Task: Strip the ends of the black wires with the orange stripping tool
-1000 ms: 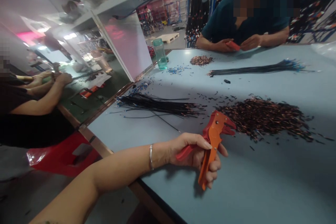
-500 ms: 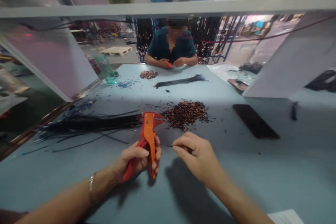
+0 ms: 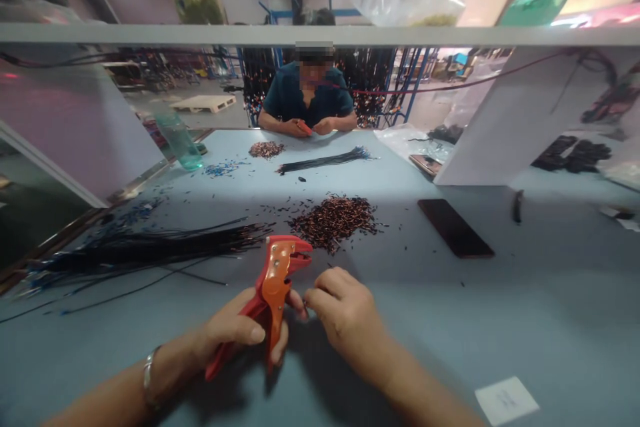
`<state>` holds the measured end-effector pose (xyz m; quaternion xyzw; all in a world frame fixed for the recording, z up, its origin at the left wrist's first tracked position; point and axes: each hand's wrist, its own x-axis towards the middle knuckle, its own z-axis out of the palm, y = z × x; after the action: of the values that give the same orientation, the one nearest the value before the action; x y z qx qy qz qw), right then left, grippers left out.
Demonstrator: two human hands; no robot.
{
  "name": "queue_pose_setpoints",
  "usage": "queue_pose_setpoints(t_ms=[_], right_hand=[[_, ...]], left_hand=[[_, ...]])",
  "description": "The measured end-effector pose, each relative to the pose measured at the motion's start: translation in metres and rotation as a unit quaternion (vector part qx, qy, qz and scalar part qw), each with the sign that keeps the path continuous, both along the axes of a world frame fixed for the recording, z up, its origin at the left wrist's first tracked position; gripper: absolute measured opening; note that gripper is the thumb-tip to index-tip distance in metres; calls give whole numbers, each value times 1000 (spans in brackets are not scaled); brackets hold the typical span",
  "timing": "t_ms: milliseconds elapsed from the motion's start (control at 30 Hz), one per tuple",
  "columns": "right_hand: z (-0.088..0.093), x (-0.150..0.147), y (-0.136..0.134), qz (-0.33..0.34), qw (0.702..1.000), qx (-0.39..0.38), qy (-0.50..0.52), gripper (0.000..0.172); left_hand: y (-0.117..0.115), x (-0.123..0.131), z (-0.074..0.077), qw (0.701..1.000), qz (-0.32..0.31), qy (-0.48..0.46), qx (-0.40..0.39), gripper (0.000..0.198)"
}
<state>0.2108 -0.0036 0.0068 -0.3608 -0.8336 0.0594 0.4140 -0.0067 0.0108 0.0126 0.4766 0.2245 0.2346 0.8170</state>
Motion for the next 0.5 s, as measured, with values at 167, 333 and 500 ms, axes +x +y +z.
queue_pose_setpoints(t_ms=[167,333,500], right_hand=[[4,6,2,29,997,-44,51,18],[9,19,8,-13,1000,-23,-9,18],[5,20,4,-37,999,-22,-20,21]], left_hand=[[-1,-1,-3,1000,16,1,-5,50],[-1,-1,-1,998,42,-39,0,50],[-2,0,0,999,24,-33,1,52]])
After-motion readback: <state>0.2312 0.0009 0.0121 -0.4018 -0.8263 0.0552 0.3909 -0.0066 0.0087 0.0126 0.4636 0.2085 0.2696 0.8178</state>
